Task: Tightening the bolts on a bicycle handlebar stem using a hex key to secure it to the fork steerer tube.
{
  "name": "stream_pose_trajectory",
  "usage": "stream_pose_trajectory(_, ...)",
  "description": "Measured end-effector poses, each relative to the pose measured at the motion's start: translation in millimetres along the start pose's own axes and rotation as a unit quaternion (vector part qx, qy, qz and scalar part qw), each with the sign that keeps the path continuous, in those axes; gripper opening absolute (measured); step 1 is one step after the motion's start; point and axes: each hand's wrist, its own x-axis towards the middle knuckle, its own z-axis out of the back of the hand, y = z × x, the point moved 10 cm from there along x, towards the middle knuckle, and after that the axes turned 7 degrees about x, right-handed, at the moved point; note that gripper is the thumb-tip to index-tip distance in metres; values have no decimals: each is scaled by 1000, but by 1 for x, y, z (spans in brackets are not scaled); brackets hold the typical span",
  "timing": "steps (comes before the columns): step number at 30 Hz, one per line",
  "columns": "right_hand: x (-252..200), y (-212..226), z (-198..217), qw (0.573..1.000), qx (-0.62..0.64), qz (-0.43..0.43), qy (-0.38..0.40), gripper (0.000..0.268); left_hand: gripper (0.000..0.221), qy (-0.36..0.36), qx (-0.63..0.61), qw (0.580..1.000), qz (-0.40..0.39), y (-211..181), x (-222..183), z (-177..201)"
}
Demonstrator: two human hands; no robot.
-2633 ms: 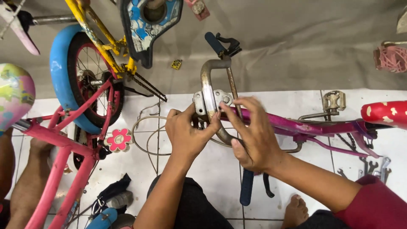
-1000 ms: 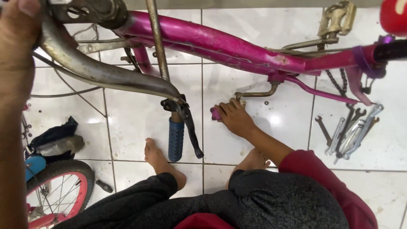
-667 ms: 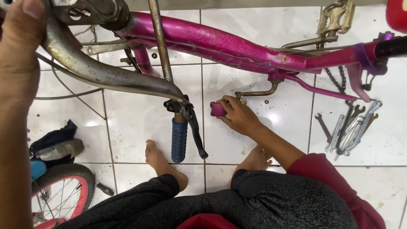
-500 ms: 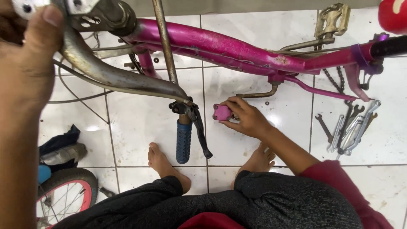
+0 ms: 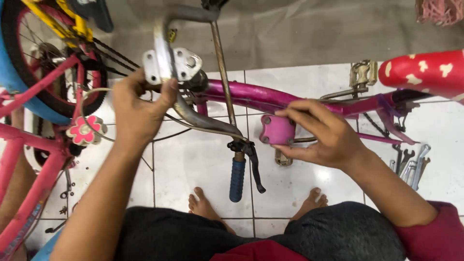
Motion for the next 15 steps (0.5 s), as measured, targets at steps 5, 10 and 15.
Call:
stream_pose_trajectory(5, 59, 22, 7, 999, -26, 21, -30, 60, 29, -26, 1, 999, 31, 6, 1, 0)
stream_pose_trajectory(10, 112, 39, 5, 998, 47, -2, -39, 55, 42, -102, 98, 989, 43, 31, -10, -2)
stream_pose_trajectory(15, 145, 38, -10, 995, 93, -6, -24, 58, 52, -102, 87, 990, 53, 26, -6, 2)
